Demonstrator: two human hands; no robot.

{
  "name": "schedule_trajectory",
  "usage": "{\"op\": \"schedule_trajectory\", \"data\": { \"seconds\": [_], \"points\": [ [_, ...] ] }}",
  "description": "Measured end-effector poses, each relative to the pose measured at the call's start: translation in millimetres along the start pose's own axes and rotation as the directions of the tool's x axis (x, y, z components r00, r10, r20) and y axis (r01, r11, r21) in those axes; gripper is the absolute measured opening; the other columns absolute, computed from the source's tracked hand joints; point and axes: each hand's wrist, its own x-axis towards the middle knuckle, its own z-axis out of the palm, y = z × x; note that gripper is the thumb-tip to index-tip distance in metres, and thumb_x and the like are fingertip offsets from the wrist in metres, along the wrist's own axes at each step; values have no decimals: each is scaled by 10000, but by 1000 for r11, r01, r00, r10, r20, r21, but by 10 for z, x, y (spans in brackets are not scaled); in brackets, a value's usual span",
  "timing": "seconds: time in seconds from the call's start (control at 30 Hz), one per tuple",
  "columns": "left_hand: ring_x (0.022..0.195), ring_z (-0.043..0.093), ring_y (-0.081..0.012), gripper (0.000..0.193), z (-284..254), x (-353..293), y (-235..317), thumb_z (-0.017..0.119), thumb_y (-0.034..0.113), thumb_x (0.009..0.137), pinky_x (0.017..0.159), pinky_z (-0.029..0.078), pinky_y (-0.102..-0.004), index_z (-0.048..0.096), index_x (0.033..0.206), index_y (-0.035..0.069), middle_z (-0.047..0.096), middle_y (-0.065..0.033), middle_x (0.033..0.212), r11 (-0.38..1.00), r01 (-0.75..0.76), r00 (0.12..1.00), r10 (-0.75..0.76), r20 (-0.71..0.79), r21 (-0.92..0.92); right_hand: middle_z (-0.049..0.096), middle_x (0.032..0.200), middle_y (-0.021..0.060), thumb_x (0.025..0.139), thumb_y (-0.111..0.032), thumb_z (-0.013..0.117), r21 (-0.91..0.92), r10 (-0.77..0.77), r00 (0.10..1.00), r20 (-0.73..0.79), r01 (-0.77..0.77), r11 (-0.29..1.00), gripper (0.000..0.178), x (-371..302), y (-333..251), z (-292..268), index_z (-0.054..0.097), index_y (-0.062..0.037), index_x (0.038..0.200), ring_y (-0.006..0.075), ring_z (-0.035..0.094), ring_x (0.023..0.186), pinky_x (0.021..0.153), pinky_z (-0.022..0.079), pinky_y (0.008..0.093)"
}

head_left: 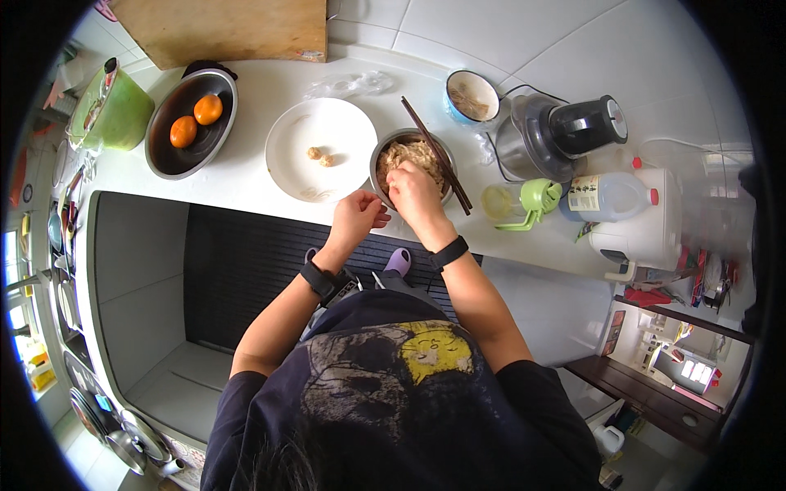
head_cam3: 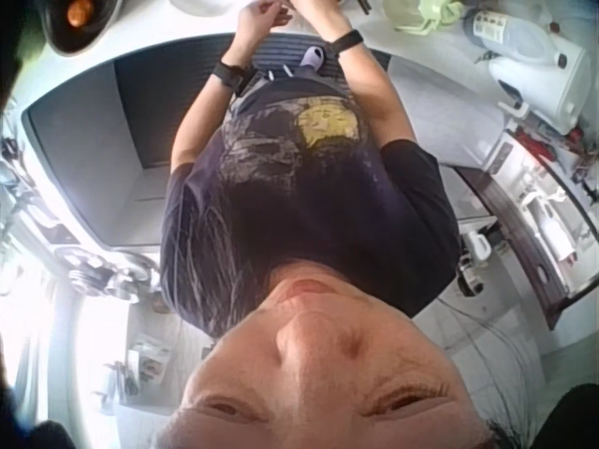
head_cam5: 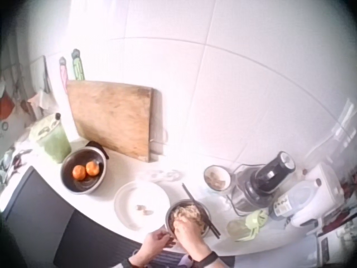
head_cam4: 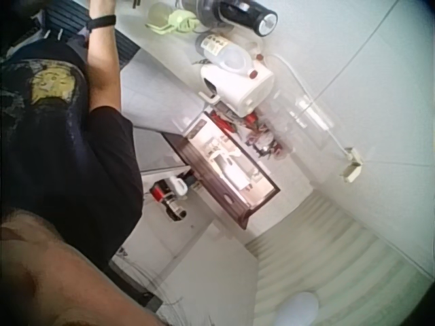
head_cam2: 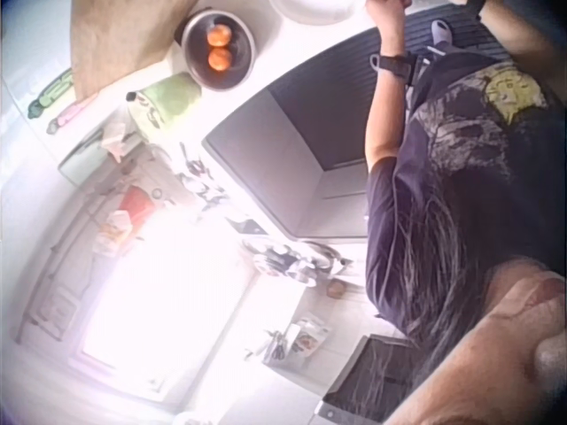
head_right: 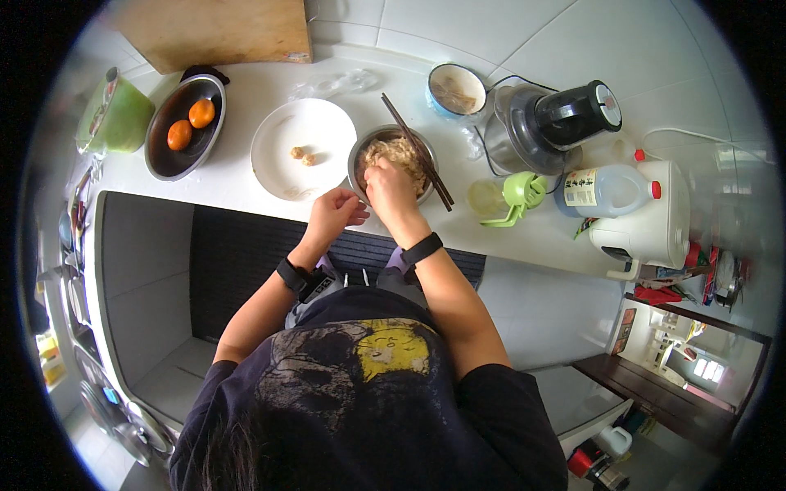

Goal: The person places a bowl of shredded yellow food into a steamer on the stove, then retrieves a toothpick from a shelf and uses it to poke the food. They remove steamed buns from the steamer and place them in a pan, wash hands, and then form small portions of a meat mixture into balls on a plate.

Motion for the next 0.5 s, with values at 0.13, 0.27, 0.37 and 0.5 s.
{"op": "schedule_trajectory", "data": {
  "seconds": [0.13, 0.27, 0.37, 0.5],
  "points": [
    [757, 676, -203, 213, -15, -80, 86, 515, 89, 920, 640, 558, -273, 558, 1024, -93, 654, -144, 871, 998, -4, 1000, 6, -29, 61, 653, 754, 79, 709, -45, 692, 271, 194, 980, -44, -175, 947, 138, 19, 100, -190, 684, -45, 847, 163, 623, 644, 623, 500, 273],
    [722, 666, -182, 231, -5, -199, 233, 516, 88, 916, 619, 551, -264, 576, 1033, -102, 661, -133, 862, 965, -105, 985, 135, -110, 241, 653, 814, 23, 801, -112, 696, 729, 418, 864, 281, -475, 492, 209, 3, 185, -427, 661, 7, 969, 99, 614, 733, 678, 498, 239],
    [800, 663, -191, 263, 86, -206, 350, 497, 87, 930, 668, 551, -263, 558, 1101, -103, 660, -141, 946, 949, -247, 958, 269, -97, 198, 622, 1030, 78, 886, -68, 604, 841, 383, 806, 452, -528, 117, 245, -40, 186, -584, 590, 36, 1108, 133, 604, 881, 807, 506, 263],
    [1146, 537, -249, 472, 254, -65, 507, 502, 172, 956, 940, 462, -299, 369, 1340, -67, 487, -207, 1290, 915, -77, 987, 126, 100, -397, 607, 1121, 121, 896, -82, 590, 895, 330, 853, 404, -443, 50, 300, -73, 67, -655, 576, 41, 1169, 154, 613, 930, 824, 516, 237]
  ]
}}
